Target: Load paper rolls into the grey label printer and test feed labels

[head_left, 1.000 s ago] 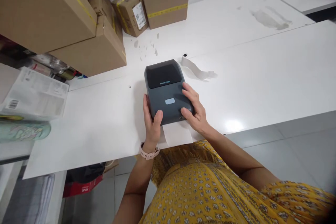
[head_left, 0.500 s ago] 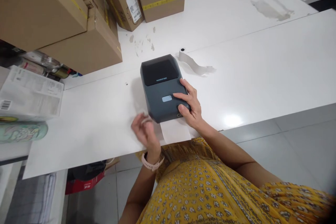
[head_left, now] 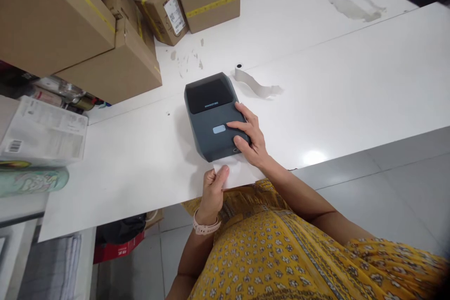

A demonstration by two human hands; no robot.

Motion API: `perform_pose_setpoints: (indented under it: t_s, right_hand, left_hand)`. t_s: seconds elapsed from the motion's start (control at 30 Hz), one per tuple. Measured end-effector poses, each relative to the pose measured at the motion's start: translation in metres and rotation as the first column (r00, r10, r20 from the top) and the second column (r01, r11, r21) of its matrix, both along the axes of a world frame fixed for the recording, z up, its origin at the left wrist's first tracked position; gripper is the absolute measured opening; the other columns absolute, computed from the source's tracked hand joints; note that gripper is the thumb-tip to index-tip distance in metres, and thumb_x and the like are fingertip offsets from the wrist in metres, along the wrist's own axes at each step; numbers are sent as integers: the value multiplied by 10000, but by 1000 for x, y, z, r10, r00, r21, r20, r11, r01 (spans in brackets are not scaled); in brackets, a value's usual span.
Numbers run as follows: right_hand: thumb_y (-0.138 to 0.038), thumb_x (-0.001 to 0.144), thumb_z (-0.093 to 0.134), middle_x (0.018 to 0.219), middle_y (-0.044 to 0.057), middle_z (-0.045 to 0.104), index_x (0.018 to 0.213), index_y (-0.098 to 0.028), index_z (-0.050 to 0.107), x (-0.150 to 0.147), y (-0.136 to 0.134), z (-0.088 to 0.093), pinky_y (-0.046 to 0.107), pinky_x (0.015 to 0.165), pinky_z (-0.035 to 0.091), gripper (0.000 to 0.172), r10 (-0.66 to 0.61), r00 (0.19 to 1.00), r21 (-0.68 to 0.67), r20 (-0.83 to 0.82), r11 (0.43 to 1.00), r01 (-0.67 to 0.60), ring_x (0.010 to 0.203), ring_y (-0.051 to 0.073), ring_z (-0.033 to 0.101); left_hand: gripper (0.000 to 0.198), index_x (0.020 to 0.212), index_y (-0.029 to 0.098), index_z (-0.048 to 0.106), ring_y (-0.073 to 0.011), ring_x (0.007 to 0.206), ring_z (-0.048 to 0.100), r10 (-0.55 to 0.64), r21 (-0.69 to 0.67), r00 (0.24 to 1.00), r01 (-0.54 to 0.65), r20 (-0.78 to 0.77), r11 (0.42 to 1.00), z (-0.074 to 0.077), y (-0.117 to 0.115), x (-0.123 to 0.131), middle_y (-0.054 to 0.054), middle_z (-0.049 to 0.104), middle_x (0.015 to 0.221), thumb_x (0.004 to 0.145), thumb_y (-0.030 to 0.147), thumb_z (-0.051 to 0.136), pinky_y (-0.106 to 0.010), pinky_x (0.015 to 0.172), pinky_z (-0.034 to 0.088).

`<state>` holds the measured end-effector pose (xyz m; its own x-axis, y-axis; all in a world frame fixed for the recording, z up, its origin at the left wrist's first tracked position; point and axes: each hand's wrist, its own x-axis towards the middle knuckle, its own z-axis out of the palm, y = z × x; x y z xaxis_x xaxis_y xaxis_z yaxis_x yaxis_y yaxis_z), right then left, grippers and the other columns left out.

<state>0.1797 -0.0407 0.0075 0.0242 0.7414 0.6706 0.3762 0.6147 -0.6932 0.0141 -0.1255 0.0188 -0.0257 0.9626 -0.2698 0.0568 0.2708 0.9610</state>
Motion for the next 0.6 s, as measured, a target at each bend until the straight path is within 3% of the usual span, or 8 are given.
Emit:
perform_pose_setpoints:
  t_s: [0.1, 0.17, 0.23, 0.3, 0.37, 0.47, 0.53, 0.6]
  right_hand:
    - [-431, 1058, 477, 1673, 61, 453, 1307, -334, 636, -2, -1, 1, 631, 1222, 425, 310, -15, 1000, -17, 12, 1000, 16, 1540, 317, 437]
    - [-405, 1058, 480, 1688, 49, 434, 1331, -347, 628, -3, -2, 2, 626, 1220, 427, 316, -17, 1000, -15, 12, 1000, 17, 1544, 317, 431]
    - [-350, 1067, 461, 1707, 27, 410, 1347, -364, 629, -1, -3, 5, 627, 1238, 398, 327, -29, 998, 8, 62, 1000, 29, 1560, 312, 411]
    - [-326, 1076, 454, 1705, -4, 424, 1326, -388, 649, 3, -4, 11, 651, 1282, 309, 323, -55, 981, 39, 184, 998, 48, 1579, 312, 387]
    - [-420, 1069, 517, 1675, -17, 480, 1286, -395, 670, 10, -3, 23, 680, 1325, 175, 267, -59, 942, 67, 331, 997, 39, 1588, 329, 378]
    - [-633, 975, 637, 1615, -7, 567, 1179, -369, 694, 17, 3, 47, 657, 1365, 25, 338, -2, 877, 82, 481, 996, -43, 1585, 356, 394]
    - [-648, 943, 679, 1546, -9, 635, 1041, -344, 701, 16, 11, 64, 632, 1383, 11, 321, 57, 853, 58, 519, 993, -101, 1574, 354, 419]
    - [-587, 940, 718, 1455, -17, 699, 907, -324, 679, 11, 20, 75, 626, 1394, 52, 268, 111, 847, 31, 520, 988, -149, 1551, 343, 458]
  left_hand:
    - [577, 616, 219, 534, -125, 523, 473, -21, -87, 999, 25, 47, 996, -9, -7, 1, 40, 441, 537, 847, 714, 722, -269, 495, 405]
    - [591, 585, 214, 520, -118, 503, 432, -58, -69, 998, 58, -1, 996, -7, -11, -7, 37, 427, 520, 894, 692, 679, -275, 495, 371]
    - [586, 559, 205, 526, -117, 504, 421, -110, 29, 989, 113, -96, 993, 3, -10, -20, 22, 448, 520, 963, 620, 619, -282, 511, 360]
    - [546, 557, 199, 557, -116, 514, 428, -73, 220, 975, 120, -210, 968, 19, -1, -36, 9, 479, 530, 1012, 501, 562, -279, 524, 352]
    - [508, 558, 204, 558, -115, 499, 410, 147, 467, 958, -16, -246, 884, 38, 20, -50, 13, 452, 511, 1022, 408, 519, -270, 500, 318]
    - [514, 527, 209, 515, -115, 495, 403, 372, 684, 900, -124, -229, 719, 58, 69, -63, 11, 442, 498, 1017, 358, 479, -267, 511, 333]
    - [461, 574, 207, 565, -118, 516, 433, 382, 692, 894, -122, -235, 712, 61, 106, -64, 13, 473, 526, 1004, 360, 495, -261, 524, 352]
    - [407, 650, 205, 593, -118, 555, 477, 366, 670, 905, -135, -217, 730, 53, 135, -61, 11, 547, 600, 1001, 392, 508, -255, 554, 388]
